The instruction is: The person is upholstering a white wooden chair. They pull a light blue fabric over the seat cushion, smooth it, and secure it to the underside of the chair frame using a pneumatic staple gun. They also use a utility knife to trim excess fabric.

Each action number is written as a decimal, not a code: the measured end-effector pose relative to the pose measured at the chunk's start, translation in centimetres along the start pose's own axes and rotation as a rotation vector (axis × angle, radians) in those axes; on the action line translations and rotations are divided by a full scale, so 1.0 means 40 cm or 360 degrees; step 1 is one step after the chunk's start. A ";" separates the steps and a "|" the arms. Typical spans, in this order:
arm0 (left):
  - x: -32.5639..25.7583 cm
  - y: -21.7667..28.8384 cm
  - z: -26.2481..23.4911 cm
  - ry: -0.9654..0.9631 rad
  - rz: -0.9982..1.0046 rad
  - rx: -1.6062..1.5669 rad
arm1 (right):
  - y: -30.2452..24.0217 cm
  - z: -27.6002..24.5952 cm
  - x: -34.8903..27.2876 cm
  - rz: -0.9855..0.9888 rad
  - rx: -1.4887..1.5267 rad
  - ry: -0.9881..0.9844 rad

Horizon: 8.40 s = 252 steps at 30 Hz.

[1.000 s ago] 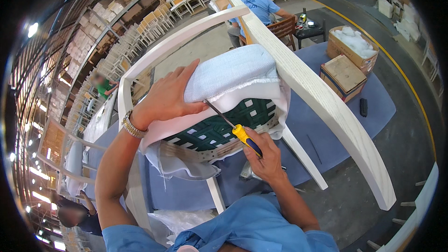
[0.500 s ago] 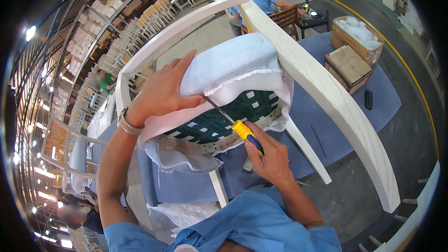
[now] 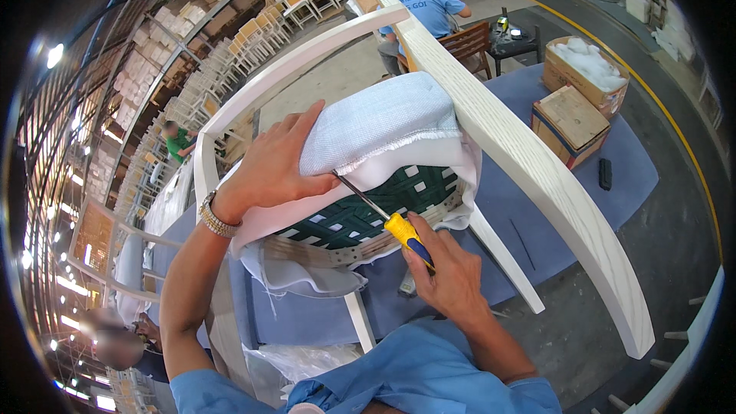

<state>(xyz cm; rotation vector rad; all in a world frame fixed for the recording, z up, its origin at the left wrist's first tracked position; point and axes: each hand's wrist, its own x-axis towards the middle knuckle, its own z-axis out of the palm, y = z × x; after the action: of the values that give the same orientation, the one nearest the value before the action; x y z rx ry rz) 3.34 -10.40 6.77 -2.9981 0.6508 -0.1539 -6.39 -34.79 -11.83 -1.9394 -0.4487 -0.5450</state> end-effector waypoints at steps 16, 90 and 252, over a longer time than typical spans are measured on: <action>-0.007 0.024 -0.010 -0.0053 -0.0088 0.0042 | 0.187 0.208 0.038 0.0421 0.1121 -0.0532; -0.076 0.025 -0.001 0.0031 0.0458 0.0177 | 0.322 0.062 -0.126 0.0653 0.1370 -0.0131; -0.046 0.571 -0.094 0.0086 0.1503 -0.0743 | 0.131 -0.228 -0.569 0.1259 0.0898 0.0690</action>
<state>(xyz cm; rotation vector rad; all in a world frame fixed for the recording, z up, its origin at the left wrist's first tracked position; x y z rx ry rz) -8.10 -30.53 8.32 -2.6650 2.2431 -0.0197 -24.03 -46.77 -25.02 -1.2532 0.4066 -0.2552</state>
